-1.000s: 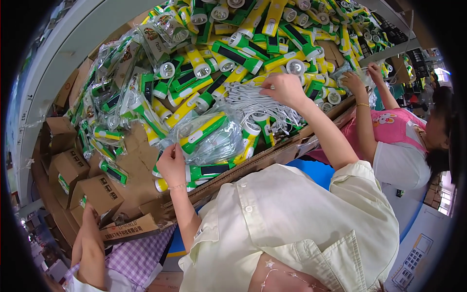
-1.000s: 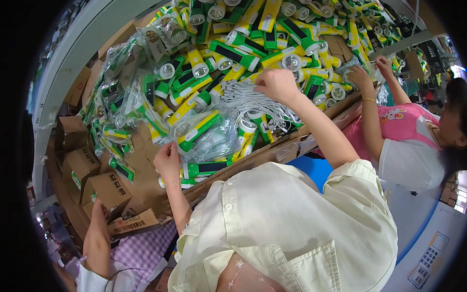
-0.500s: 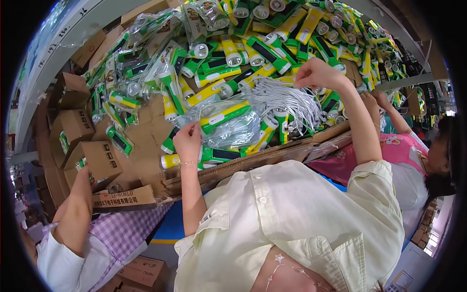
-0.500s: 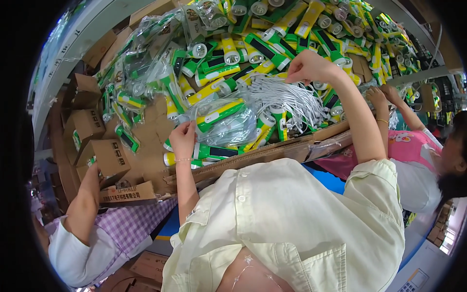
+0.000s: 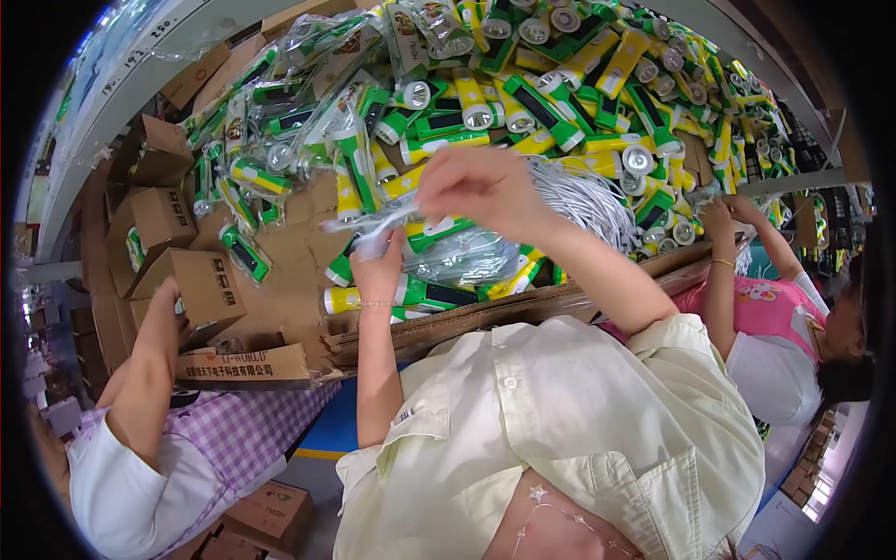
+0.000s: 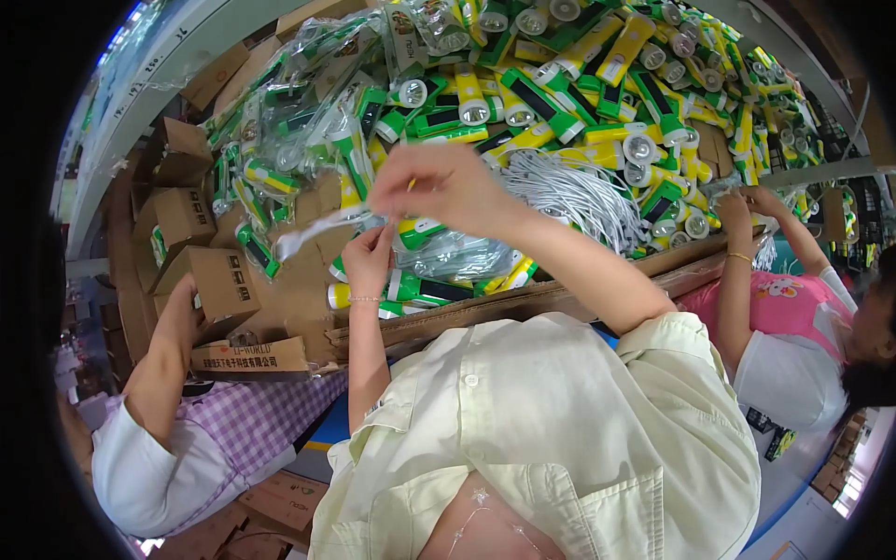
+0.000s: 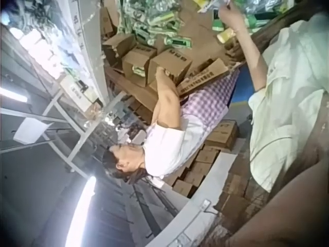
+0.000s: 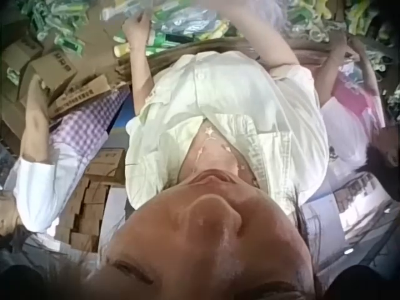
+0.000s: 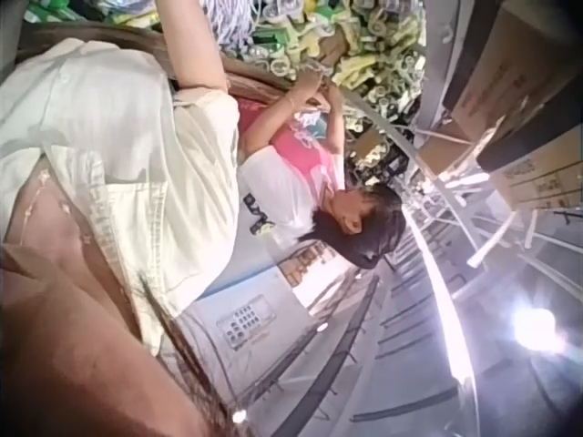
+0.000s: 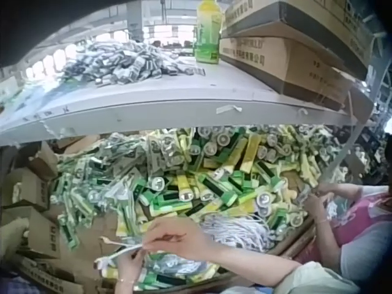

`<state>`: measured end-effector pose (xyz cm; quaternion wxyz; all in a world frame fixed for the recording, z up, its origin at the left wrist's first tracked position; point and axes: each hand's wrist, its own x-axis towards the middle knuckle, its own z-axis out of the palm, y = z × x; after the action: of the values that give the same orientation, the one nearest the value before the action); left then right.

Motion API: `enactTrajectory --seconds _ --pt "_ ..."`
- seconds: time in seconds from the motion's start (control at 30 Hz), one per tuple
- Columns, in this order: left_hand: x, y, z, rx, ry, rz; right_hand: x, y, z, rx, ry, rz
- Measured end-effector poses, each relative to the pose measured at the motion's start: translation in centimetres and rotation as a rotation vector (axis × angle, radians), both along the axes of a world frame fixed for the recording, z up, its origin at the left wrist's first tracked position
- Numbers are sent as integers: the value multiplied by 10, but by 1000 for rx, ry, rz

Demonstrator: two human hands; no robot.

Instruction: Packing individual flashlights and accompanying cords into plastic bags at an assembly line.

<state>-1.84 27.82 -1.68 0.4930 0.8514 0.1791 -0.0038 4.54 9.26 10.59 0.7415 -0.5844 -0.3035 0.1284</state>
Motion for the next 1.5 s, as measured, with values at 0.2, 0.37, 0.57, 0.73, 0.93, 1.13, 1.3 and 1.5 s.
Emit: enactTrajectory --seconds 0.2,0.37,0.57,0.73,0.93,1.13,1.3,1.5 --pt "-5 5 -15 -73 -85 63 20 -11 -106 -788 -678 -72" --pt "-6 0 -14 60 -177 39 24 -15 -86 -1436 -980 40" --pt "-10 8 -4 -470 -25 79 36 5 -66 -1450 -858 120" --pt "-15 24 -30 -253 -176 36 24 29 -69 -994 -713 -124" --pt "-9 27 -17 -165 -355 42 14 54 -106 -859 -808 -37" --pt "-10 13 -8 -185 -296 -46 18 49 -110 -692 -535 -49" --pt "-6 22 -18 -67 -359 -69 13 53 -113 -586 -584 -126" --pt "-11 17 -11 -176 -318 65 16 54 -109 -703 -669 -58"
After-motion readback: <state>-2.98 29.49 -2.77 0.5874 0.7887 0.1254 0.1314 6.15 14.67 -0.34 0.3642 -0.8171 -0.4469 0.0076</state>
